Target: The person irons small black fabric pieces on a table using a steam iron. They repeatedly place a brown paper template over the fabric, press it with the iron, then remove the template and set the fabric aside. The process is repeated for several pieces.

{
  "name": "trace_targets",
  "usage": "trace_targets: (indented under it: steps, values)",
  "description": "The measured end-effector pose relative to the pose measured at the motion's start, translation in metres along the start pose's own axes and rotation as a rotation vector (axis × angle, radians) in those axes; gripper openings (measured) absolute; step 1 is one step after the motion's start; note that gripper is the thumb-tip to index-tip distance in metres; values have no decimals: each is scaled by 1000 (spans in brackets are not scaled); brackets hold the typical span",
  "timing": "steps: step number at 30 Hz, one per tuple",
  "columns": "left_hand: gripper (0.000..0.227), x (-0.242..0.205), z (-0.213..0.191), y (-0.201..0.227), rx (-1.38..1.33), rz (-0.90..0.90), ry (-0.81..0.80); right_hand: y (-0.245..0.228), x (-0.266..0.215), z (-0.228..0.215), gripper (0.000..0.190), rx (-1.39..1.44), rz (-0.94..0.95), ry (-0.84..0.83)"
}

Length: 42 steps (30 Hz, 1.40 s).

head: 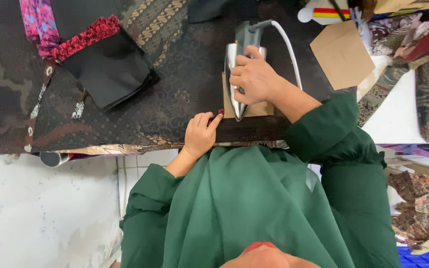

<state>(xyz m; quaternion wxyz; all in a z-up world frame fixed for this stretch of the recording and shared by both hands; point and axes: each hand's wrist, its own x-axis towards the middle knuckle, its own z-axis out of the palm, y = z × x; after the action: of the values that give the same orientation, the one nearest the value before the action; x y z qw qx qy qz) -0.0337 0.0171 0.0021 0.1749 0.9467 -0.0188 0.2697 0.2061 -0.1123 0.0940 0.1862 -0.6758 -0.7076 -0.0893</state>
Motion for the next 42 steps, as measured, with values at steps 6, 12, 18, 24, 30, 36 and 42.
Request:
trace_targets:
  steps: [6,12,18,24,30,36,42]
  values:
    - [36,1,4,1,66,15,50,7,-55,-60,19,89,170,184]
    - [42,-1,8,-1,43,9,-14,66,-233,-112,29,637,558,1004]
    - [41,2,10,4,139,30,-53,145,-408,-104,36,225,765,1672]
    - [40,0,14,2,162,30,-54,145,-455,-76,18,781,804,2258]
    - [40,-2,14,2,122,11,-60,114,-410,-100,33,-433,1135,1613]
    - [42,-4,13,-1,103,19,-83,51,-260,-31,73,-243,1089,667]
    - [43,-1,12,0,81,25,-71,47,-217,23,73,-441,1124,-3]
